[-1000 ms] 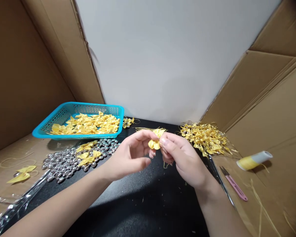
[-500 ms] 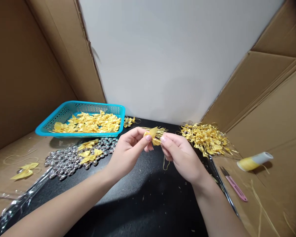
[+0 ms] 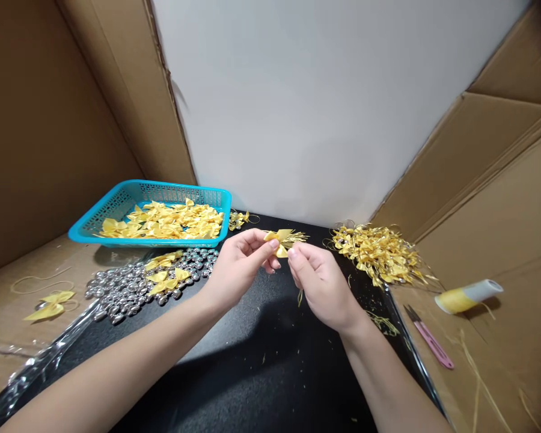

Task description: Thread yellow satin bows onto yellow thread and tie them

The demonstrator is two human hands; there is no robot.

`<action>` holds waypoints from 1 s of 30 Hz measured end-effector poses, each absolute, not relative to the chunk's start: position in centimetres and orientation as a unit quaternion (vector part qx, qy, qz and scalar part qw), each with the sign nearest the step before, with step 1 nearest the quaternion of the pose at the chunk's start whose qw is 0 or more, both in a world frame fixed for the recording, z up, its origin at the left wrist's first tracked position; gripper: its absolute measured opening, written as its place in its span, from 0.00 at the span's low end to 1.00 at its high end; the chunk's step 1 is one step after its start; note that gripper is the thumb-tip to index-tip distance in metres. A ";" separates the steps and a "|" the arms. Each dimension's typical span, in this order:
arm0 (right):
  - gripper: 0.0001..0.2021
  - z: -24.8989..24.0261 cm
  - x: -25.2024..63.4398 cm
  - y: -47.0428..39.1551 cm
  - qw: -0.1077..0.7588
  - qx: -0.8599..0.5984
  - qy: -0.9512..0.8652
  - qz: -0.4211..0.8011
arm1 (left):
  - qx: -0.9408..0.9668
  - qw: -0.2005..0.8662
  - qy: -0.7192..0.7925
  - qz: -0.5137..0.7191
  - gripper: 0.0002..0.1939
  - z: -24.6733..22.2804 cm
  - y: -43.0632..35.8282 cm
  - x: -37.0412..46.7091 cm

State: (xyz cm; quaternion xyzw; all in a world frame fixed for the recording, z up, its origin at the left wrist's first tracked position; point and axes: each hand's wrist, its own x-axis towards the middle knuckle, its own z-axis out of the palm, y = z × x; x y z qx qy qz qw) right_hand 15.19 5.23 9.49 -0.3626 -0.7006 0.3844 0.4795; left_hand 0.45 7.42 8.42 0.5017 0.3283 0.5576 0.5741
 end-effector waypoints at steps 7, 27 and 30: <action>0.19 8.2 14.6 5.6 0.522 -0.337 -0.711 0.328 | 0.509 0.559 0.347 0.554 0.13 7.8 8.7 0.1; 0.21 11.8 20.9 6.0 0.359 -0.412 -0.745 0.382 | 0.438 0.574 0.387 0.573 0.17 7.5 11.6 -1.6; 0.21 11.6 21.0 6.3 0.352 -0.401 -0.729 0.429 | 0.410 0.575 0.376 0.600 0.15 8.0 11.9 -2.2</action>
